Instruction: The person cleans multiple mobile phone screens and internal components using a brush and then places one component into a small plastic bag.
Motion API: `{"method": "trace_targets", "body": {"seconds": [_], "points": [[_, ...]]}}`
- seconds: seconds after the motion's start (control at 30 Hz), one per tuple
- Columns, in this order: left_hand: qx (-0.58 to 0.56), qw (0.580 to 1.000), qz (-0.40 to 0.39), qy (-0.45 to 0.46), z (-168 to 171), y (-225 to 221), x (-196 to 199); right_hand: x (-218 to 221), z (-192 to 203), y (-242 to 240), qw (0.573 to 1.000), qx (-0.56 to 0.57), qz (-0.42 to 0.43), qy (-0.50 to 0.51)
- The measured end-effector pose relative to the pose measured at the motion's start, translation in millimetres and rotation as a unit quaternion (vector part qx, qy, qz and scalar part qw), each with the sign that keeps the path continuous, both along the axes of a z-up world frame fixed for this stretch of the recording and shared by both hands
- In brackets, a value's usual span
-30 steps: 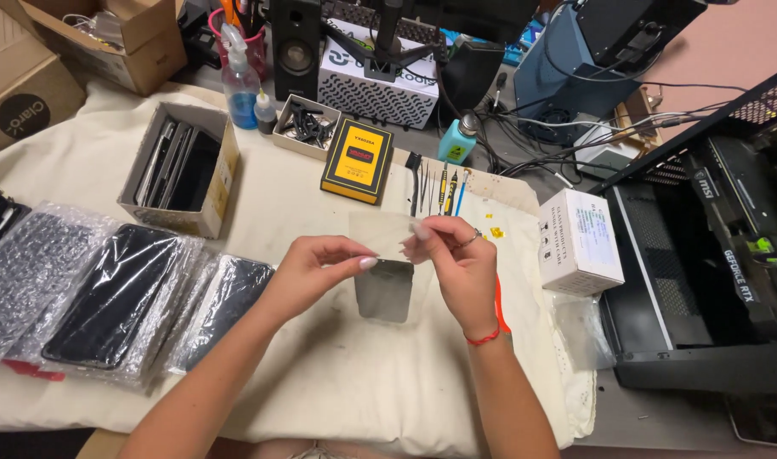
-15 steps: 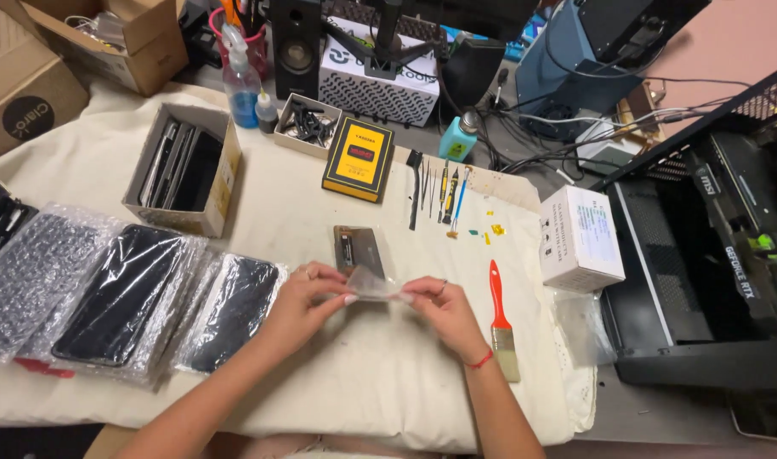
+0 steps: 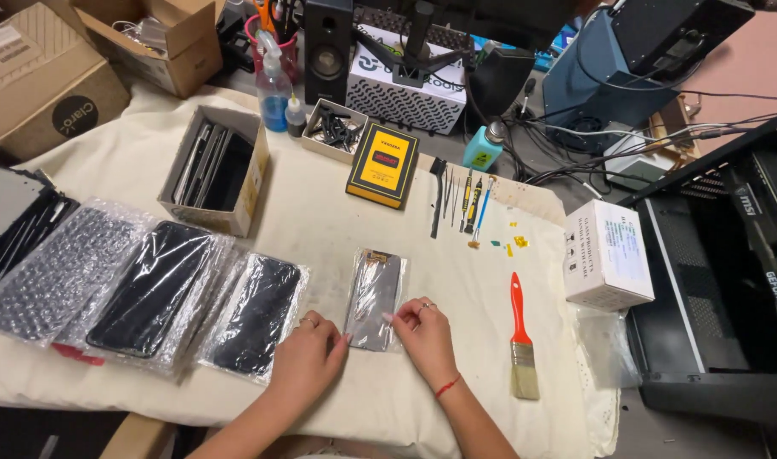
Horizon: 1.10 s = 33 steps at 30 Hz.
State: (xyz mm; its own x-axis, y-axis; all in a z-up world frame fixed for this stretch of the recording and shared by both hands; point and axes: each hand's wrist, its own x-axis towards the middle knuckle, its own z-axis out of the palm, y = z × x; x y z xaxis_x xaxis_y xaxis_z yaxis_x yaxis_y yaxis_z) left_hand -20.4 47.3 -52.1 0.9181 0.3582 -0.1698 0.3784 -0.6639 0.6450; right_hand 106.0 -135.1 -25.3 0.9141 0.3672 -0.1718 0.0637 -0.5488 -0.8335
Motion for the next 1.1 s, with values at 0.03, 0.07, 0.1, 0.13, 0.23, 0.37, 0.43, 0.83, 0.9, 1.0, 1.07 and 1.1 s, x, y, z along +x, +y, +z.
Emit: {"method": "trace_targets", "body": {"seconds": [0.03,0.07,0.1,0.13,0.23,0.37,0.43,0.83,0.9,1.0,1.07,1.1], "points": [[0.032,0.999,-0.002,-0.007,-1.8,-1.3,1.2,1.1,-8.0,0.7,0.998,-0.032,-0.012,-0.049],[0.065,0.998,-0.005,-0.013,-3.5,-2.5,2.6,2.4,-15.8,1.5,0.993,-0.064,-0.025,-0.099],[0.065,0.998,-0.005,-0.014,-4.1,-4.2,2.2,2.0,-14.4,-0.2,0.993,-0.064,-0.025,-0.099],[0.106,0.993,-0.019,-0.051,-4.6,-6.0,2.0,1.9,-13.0,-2.0,0.991,-0.067,-0.056,-0.101],[0.166,0.969,-0.079,-0.168,-13.1,-5.3,1.6,-9.6,-0.4,-6.4,0.99,-0.045,-0.127,-0.031],[0.212,0.932,-0.143,-0.258,-45.1,-7.3,3.8,-13.1,24.6,3.2,0.962,0.027,-0.21,0.17],[0.209,0.932,-0.137,-0.264,-38.0,-10.6,2.1,-10.5,25.6,6.0,0.96,0.065,-0.191,0.195],[0.181,0.942,-0.084,-0.27,-12.1,-9.9,-11.8,-8.0,31.2,30.6,0.937,0.236,-0.035,0.257],[0.163,0.943,-0.057,-0.285,-17.4,-5.3,-19.1,-16.7,38.8,43.7,0.948,0.234,-0.032,0.212],[0.09,0.963,0.01,-0.253,-24.3,0.5,-32.6,-27.4,65.0,68.7,0.956,0.215,0.07,0.187],[-0.033,0.979,0.056,-0.191,-3.9,8.6,-45.9,-33.0,73.3,87.1,0.953,0.196,0.098,0.211],[-0.033,0.979,0.065,-0.19,3.9,11.7,-53.5,-35.1,68.5,97.3,0.952,0.192,0.105,0.214]]}}
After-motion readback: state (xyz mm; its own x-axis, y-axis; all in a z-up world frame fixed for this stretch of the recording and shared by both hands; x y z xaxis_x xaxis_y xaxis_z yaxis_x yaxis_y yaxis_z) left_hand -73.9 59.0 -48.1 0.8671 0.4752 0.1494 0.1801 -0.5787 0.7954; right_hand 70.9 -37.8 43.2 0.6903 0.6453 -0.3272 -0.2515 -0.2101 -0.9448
